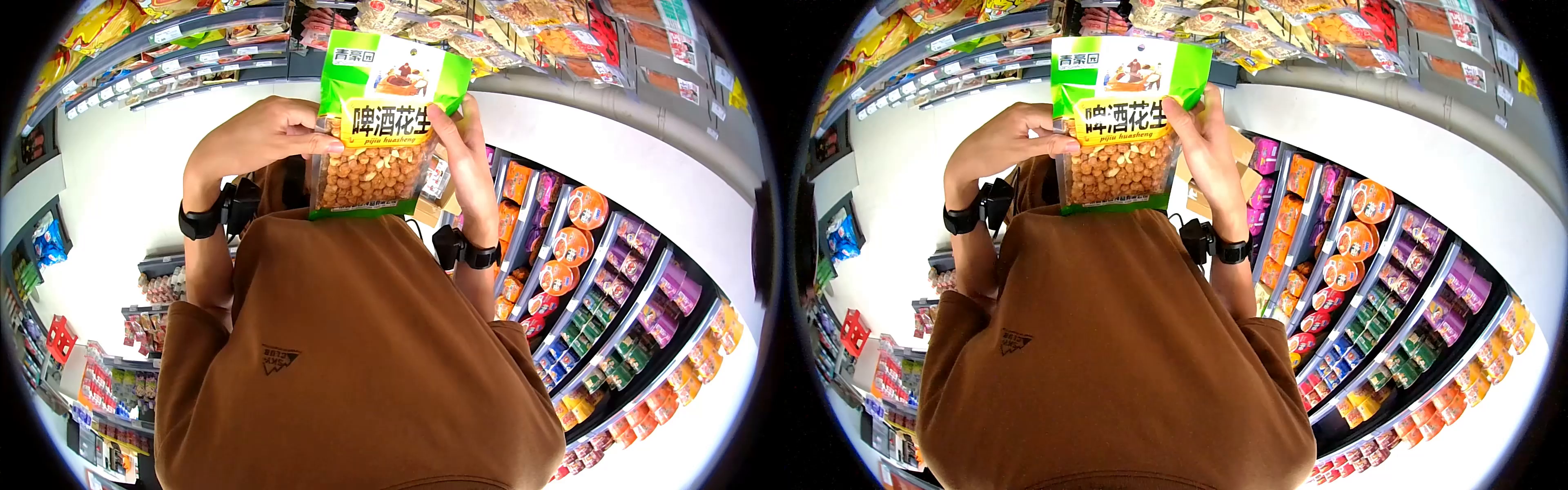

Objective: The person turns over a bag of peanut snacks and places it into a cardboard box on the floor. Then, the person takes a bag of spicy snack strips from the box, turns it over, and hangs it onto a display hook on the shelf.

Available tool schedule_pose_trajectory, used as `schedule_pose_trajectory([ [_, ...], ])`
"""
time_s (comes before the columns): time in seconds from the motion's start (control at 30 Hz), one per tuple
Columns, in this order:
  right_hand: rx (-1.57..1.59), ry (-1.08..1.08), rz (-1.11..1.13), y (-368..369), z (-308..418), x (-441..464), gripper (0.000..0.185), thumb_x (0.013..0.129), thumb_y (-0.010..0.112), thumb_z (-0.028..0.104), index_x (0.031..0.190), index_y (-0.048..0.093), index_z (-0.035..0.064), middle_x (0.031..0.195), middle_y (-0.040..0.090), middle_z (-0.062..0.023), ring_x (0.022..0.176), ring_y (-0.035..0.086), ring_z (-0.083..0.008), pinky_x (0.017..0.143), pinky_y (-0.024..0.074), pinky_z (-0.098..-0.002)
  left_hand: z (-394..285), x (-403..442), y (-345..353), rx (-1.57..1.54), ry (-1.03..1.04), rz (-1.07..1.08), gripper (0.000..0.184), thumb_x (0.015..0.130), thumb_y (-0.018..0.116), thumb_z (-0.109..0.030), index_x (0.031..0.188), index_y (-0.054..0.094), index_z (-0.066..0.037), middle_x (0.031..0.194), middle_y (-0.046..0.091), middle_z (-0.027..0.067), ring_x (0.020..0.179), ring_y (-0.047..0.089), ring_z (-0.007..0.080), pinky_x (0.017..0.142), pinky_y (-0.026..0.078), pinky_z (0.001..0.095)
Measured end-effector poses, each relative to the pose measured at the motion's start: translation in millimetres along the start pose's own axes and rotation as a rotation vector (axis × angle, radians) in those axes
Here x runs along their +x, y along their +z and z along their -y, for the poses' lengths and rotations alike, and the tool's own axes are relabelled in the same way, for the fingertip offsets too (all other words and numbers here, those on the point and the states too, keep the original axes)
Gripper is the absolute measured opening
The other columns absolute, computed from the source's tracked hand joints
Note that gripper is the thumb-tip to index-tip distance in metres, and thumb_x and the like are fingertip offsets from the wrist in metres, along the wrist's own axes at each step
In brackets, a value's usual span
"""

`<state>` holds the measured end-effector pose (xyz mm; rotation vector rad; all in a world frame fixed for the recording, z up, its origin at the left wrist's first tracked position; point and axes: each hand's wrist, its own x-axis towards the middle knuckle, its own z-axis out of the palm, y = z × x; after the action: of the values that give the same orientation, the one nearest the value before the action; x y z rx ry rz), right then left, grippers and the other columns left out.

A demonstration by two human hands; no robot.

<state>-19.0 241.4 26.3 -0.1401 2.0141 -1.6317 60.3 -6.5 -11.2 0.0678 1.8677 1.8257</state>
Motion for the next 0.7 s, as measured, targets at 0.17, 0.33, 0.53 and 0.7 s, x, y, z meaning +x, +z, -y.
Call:
schedule_pose_trajectory([
  [0.17,0.036,0.028,0.014,-6.6,-21.7,0.7,0.044,0.096,0.057,0.022,0.128,0.036,0.0,0.116,0.058,-0.0124,0.104,0.054,-0.0161,0.092,0.0417,-0.0295,1.5,3.9,10.2,0.127,0.121,-0.074,0.036,0.093,0.061,-0.032,0.095,0.063,0.003,0.072,0.055,0.0059,0.064,0.043,0.0103,0.061,0.041,0.0282],
  [0.33,-0.007,0.087,-0.014,-9.9,-33.0,-1.4,0.052,0.095,0.058,0.024,0.134,0.032,0.0015,0.118,0.057,-0.0132,0.105,0.056,-0.0185,0.09,0.044,-0.0304,-14.5,8.3,12.3,0.272,0.019,-0.037,0.034,0.094,0.058,-0.032,0.106,0.065,0.0,0.09,0.066,0.0137,0.078,0.057,0.0209,0.075,0.046,0.0322],
  [0.53,-0.046,0.033,0.217,-13.6,-24.5,-9.8,0.039,0.094,0.06,0.021,0.127,0.046,0.005,0.12,0.056,-0.0078,0.103,0.059,-0.016,0.087,0.0452,-0.0292,-6.0,7.1,15.8,0.062,0.166,-0.3,0.035,0.095,0.057,-0.034,0.107,0.064,-0.002,0.077,0.06,0.0067,0.068,0.047,0.0106,0.065,0.043,0.0271],
  [0.7,-0.202,-0.145,0.444,11.6,-21.9,-15.7,0.035,0.093,0.062,0.022,0.121,0.05,0.0049,0.116,0.056,-0.0073,0.103,0.058,-0.017,0.084,0.0478,-0.0312,-12.9,5.7,21.9,0.074,0.206,-0.402,0.033,0.094,0.057,-0.033,0.102,0.066,-0.003,0.078,0.064,0.0097,0.067,0.057,0.0152,0.065,0.046,0.0291],
])
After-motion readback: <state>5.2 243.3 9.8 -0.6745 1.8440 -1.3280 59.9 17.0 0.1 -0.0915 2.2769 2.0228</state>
